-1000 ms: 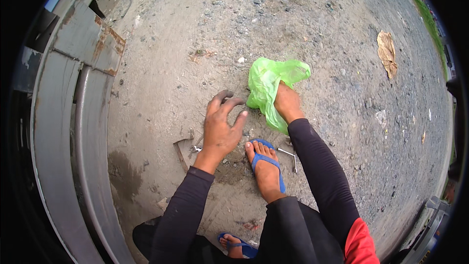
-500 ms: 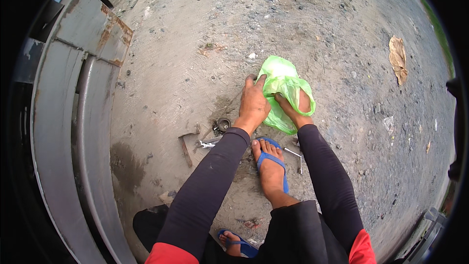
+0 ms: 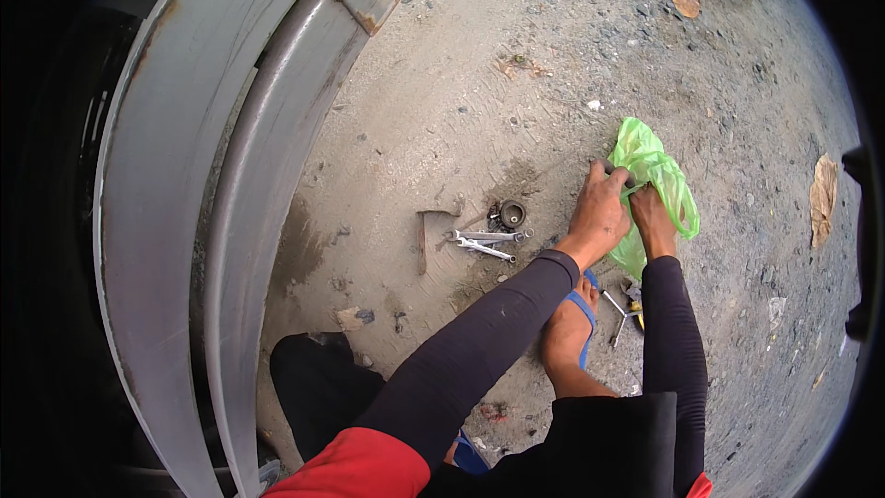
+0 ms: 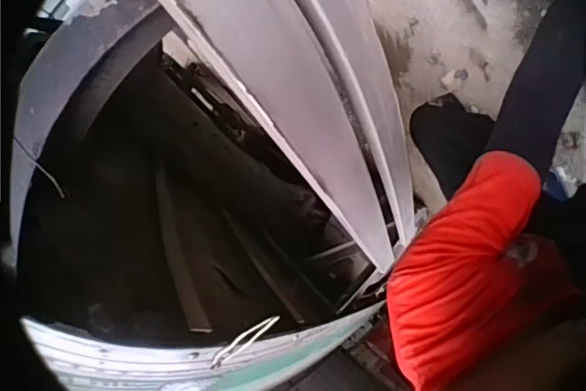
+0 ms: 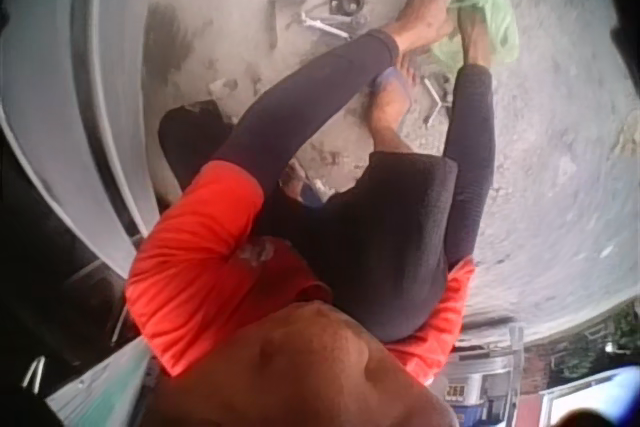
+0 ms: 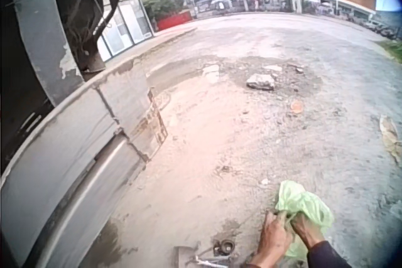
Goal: The person sits under the rear of a truck and uses a socket wrench to remove bolts from a metal panel, then installs an orange turn signal light into the opening. The person tightens the bolts to secure the light and briefly checks the wiring.
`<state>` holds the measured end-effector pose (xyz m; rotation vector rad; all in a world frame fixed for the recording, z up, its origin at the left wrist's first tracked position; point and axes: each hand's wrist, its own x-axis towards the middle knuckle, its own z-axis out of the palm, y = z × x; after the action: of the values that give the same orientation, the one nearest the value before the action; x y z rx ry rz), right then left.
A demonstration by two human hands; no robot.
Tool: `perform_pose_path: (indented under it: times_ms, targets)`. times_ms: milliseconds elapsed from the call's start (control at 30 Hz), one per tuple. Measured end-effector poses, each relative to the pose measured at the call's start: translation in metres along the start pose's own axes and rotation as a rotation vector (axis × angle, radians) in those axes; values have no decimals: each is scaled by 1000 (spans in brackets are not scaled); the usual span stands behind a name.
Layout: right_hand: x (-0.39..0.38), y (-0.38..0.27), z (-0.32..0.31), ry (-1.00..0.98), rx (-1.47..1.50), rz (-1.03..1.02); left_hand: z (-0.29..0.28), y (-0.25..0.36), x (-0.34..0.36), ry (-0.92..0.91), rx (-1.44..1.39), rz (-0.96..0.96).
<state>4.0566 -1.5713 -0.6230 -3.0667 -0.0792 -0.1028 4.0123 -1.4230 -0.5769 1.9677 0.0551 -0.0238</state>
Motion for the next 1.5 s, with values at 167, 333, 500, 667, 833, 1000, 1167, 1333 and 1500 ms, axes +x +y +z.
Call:
perform_pose_path:
  times_ms: [167,333,500,667,833,1000,1167,1333,1500]
  targets:
    - [-36,2,-48,-10,257,176,2,-8,9,170,-77,-119]
    - [-107,8,-137,-147,998,518,8,-27,6,285,-14,-152]
    - [-127,-14,-174,-398,1657,576,-88,-8,-29,326,31,-120]
    - [-128,-45,-129,-387,1541,414,-110,28,-73,66,-960,-437]
    - [-101,-88,-120,-687,1764,467,-128,25,-87,78,-971,-399]
    - [-76,-121,-152,-811,1659,136,-182,68,-105,240,-615,-127]
    - [-46,-161,-268,-684,1680,-295,-261,185,-152,545,-48,271]
    - [-24,-212,-379,-354,1466,-956,-356,294,-191,1039,192,756]
    - [-22,-264,-456,-228,1315,-1143,-407,319,-181,956,148,615]
